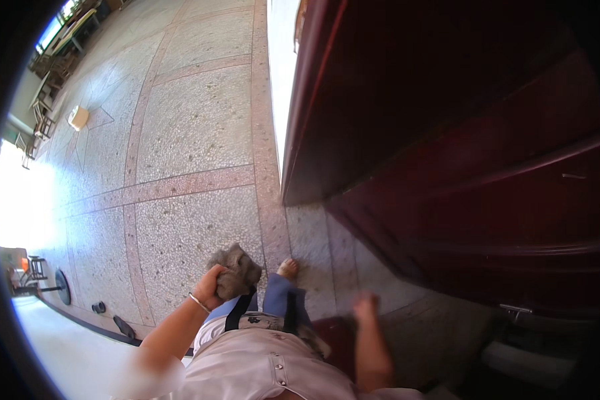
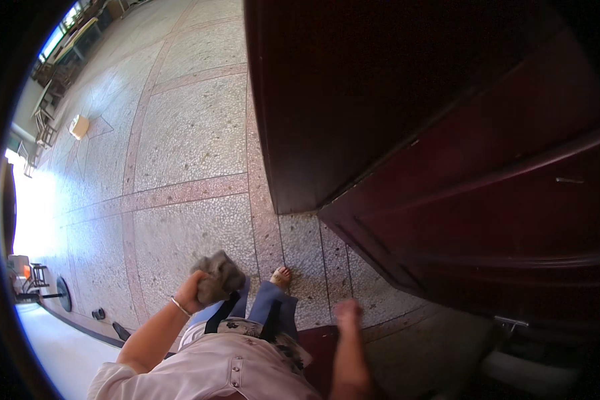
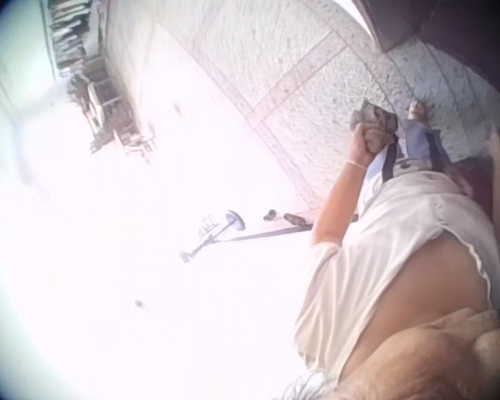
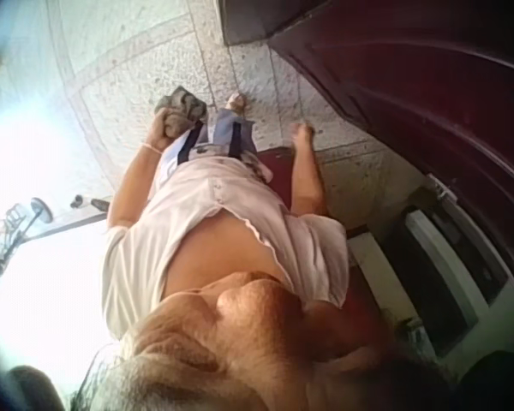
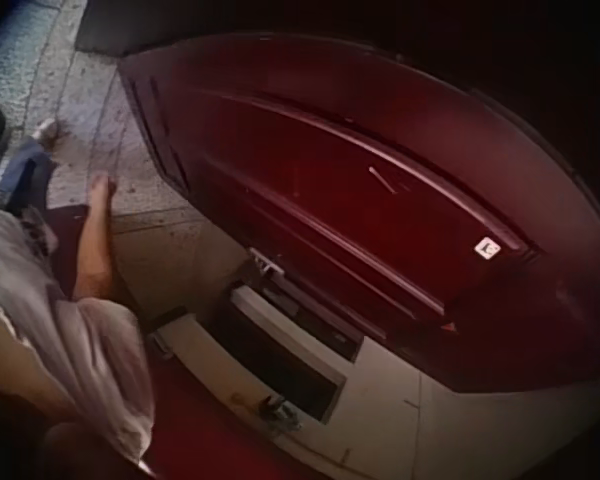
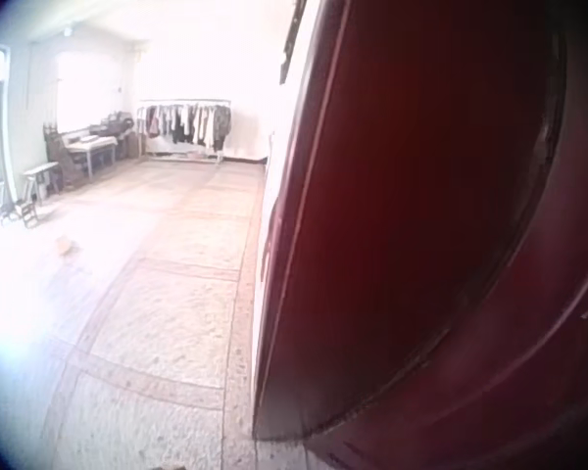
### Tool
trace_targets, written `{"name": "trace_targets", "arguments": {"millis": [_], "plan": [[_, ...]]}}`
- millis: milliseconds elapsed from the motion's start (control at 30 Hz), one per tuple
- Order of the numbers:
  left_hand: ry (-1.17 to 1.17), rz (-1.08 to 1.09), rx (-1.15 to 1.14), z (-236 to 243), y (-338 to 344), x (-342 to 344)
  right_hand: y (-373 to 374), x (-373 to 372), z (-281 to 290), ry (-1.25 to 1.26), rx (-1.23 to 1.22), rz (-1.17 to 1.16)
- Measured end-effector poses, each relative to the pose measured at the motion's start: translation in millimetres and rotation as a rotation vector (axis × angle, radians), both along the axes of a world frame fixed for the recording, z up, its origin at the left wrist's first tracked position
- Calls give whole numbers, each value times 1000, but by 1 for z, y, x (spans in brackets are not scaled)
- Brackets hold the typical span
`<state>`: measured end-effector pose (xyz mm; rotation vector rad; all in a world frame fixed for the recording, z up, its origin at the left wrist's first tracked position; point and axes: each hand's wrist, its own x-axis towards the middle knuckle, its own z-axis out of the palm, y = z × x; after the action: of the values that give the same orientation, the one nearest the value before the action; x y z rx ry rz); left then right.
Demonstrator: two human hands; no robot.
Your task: The person wipes the kitchen counter with a cloth, walks to an entryway door, and wipes down the surfaces, handle, and edges of the door with the cloth.
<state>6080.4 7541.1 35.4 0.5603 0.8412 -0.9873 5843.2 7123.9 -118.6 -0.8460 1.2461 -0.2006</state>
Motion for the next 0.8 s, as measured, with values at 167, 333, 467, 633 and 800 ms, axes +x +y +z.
{"name": "trace_targets", "arguments": {"millis": [167,333,467,633,800], "plan": [[-32,43,-31,7,9,-7,190,131,58,71,5,948],[-103,-53,-105,-11,17,-8,212,144,58,-132,-245,1395],[-201,-260,12,-4,17,8,206,159,72,-199,-314,1209],[-510,-490,-205,24,-11,21,235,183,145,-257,286,775],[-594,-630,-270,54,-15,26,221,185,117,-459,614,547]]}}
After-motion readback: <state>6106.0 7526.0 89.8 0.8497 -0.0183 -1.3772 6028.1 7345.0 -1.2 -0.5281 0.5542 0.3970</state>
